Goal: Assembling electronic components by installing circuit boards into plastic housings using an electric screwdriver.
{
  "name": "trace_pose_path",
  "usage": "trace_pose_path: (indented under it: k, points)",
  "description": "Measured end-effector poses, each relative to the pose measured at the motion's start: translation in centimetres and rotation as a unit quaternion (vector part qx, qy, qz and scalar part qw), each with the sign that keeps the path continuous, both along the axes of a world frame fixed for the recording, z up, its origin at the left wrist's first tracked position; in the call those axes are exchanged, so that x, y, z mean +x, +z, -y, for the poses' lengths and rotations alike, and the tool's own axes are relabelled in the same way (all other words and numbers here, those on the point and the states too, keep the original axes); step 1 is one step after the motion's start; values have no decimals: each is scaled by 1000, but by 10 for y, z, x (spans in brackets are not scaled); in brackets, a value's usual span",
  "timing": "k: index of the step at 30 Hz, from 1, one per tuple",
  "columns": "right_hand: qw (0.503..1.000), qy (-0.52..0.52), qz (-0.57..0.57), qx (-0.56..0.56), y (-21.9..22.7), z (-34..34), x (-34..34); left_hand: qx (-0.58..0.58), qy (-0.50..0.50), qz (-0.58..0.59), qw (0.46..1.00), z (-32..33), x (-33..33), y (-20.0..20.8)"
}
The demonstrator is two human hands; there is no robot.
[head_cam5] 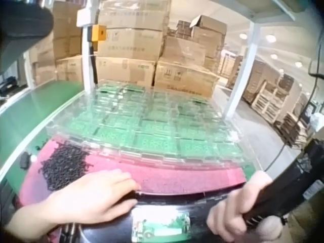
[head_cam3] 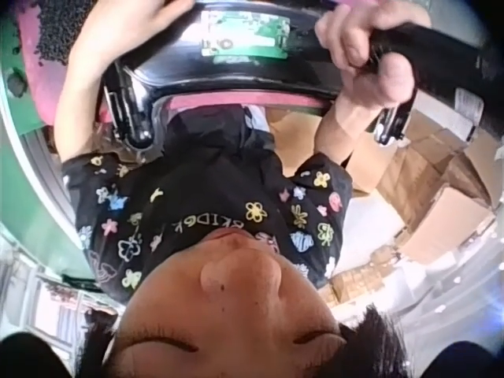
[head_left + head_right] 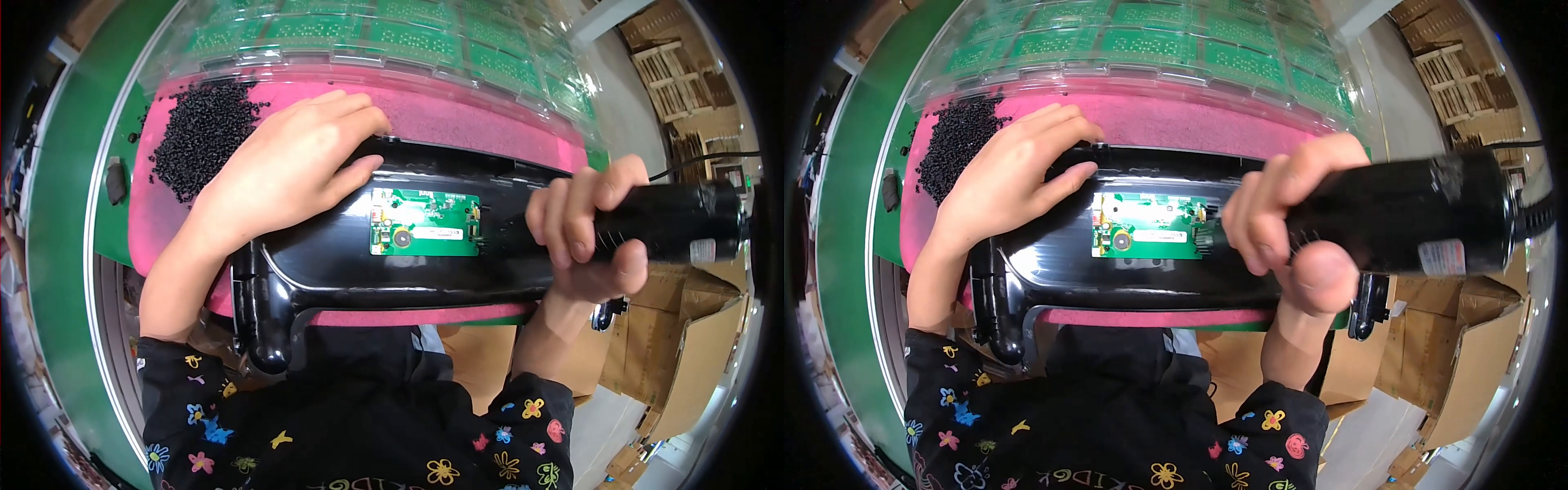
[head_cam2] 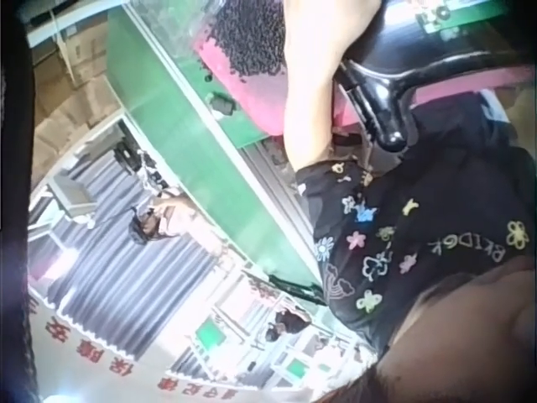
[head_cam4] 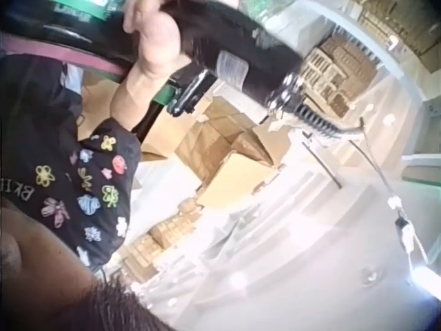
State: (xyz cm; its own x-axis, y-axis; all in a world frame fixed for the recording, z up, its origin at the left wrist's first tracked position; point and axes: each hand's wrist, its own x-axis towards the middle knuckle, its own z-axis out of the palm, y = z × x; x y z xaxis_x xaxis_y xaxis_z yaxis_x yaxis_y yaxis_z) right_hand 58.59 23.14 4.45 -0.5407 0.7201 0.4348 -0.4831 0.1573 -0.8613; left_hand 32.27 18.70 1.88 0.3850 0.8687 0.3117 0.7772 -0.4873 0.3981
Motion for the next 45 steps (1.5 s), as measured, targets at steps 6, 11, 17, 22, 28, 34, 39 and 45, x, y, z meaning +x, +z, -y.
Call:
trace_pose_path:
  k: [6, 11, 17, 22, 28, 34, 39, 45]
  points:
    - [998, 44, 31, 11, 0, 4, -13, -5, 12, -31, 999, -1, 1, -6]
    - [993, 97, 56, 44, 4, -3, -9, -1, 4, -27, 1000, -2, 5, -3]
    - [999, 39, 24, -18, 4, 10, -13, 1, 0, -26, 1000, 0, 3, -4]
    - [999, 14, 19, -26, 3, 5, -6, 8, 2, -29, 1000, 2, -2, 3]
    - [923, -194, -197, -268, 1, -13, -5, -50, -42, 0, 998, 1, -6, 8]
    - [924, -276, -214, -156, -20, 0, 15, -64, -13, -84, 994, -1, 3, 2]
    - [761, -623, -31, 176, -53, 64, 80, -65, 38, -134, 988, 9, 22, 13]
    - [676, -731, 83, 28, -187, 104, 235, 110, 70, -100, 986, 75, -14, 27]
